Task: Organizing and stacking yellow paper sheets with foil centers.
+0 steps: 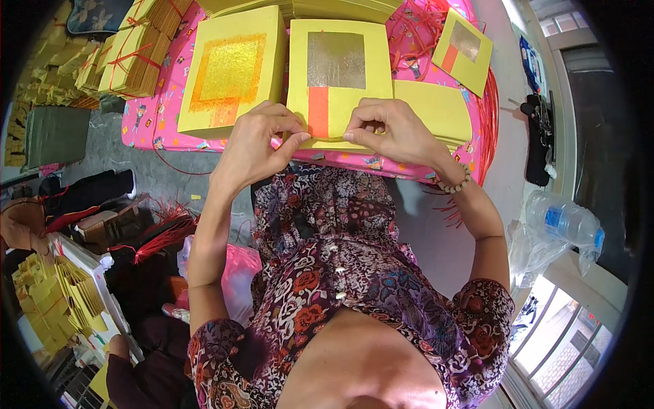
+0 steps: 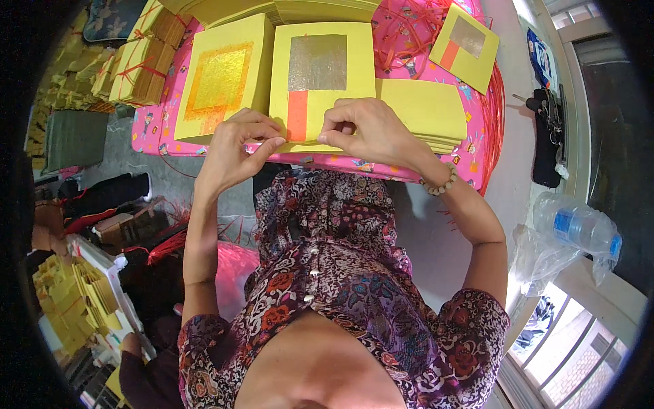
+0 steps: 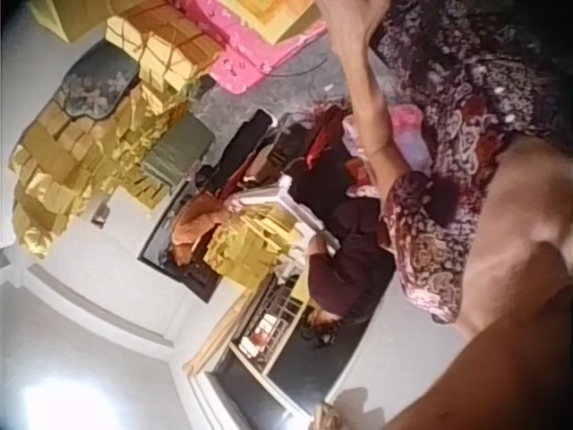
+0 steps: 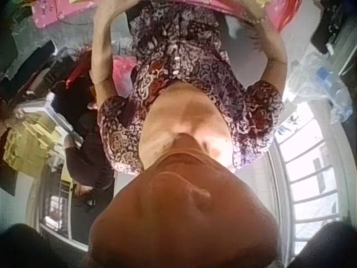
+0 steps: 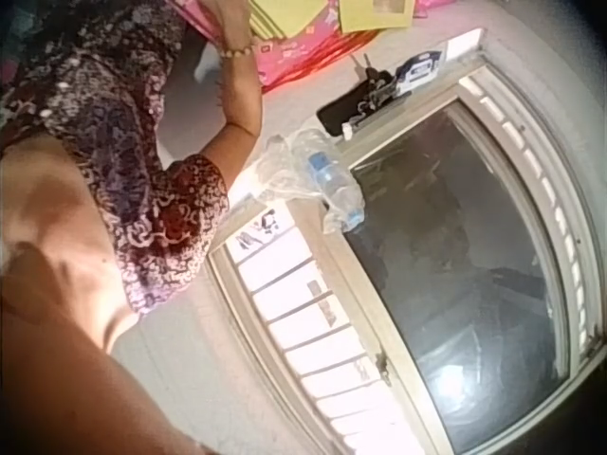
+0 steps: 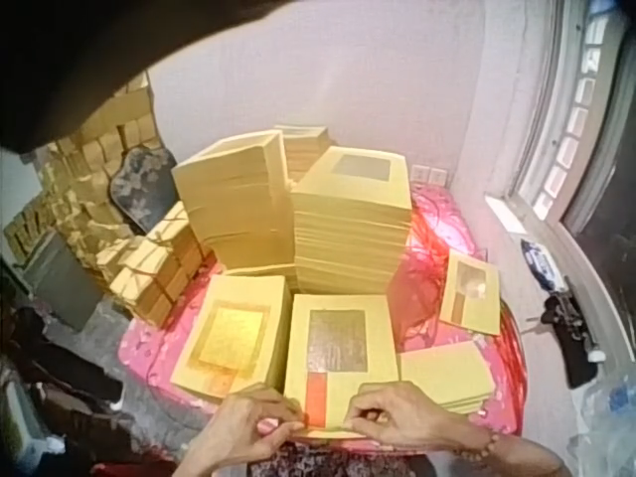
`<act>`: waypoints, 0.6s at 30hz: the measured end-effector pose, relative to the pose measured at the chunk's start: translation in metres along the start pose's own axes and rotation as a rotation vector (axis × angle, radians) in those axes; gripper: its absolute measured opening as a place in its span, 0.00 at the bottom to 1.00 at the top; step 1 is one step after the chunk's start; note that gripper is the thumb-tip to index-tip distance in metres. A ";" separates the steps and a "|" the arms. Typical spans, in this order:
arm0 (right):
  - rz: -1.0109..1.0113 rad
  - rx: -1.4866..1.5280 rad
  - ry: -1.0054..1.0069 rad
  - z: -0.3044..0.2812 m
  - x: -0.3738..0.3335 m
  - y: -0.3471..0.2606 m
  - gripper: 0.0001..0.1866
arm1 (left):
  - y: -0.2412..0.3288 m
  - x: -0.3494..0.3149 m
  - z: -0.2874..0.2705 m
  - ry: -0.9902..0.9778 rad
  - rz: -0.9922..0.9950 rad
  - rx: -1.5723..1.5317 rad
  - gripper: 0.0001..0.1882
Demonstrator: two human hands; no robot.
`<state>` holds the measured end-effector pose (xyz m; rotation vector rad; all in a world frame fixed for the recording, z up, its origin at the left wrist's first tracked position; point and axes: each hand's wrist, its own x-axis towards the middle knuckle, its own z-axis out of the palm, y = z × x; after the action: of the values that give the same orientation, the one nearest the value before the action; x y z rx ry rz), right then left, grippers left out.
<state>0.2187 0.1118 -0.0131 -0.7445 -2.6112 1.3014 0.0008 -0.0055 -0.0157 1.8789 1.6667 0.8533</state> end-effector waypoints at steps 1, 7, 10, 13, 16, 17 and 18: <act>-0.001 0.000 0.000 0.000 0.000 0.000 0.08 | 0.000 0.000 0.000 0.004 0.001 0.008 0.06; 0.025 0.013 -0.017 -0.001 0.002 0.001 0.08 | 0.000 0.001 -0.001 -0.004 0.008 0.000 0.06; 0.020 -0.008 -0.016 0.000 0.001 0.002 0.08 | 0.001 0.001 -0.001 -0.010 -0.004 -0.004 0.06; -0.060 -0.039 0.033 0.003 0.000 0.003 0.08 | 0.002 0.001 -0.001 -0.024 0.003 0.007 0.05; -0.047 -0.069 0.047 0.001 -0.002 -0.002 0.08 | 0.009 0.002 -0.001 0.005 0.087 0.070 0.08; -0.088 -0.105 0.085 0.001 -0.002 -0.003 0.08 | 0.012 0.004 0.002 0.004 0.090 0.071 0.08; -0.131 -0.142 0.122 0.001 -0.003 -0.003 0.09 | 0.014 0.005 0.006 0.041 0.138 0.124 0.09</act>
<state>0.2196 0.1083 -0.0107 -0.6379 -2.6246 1.0124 0.0149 -0.0020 -0.0087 2.0942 1.6636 0.8655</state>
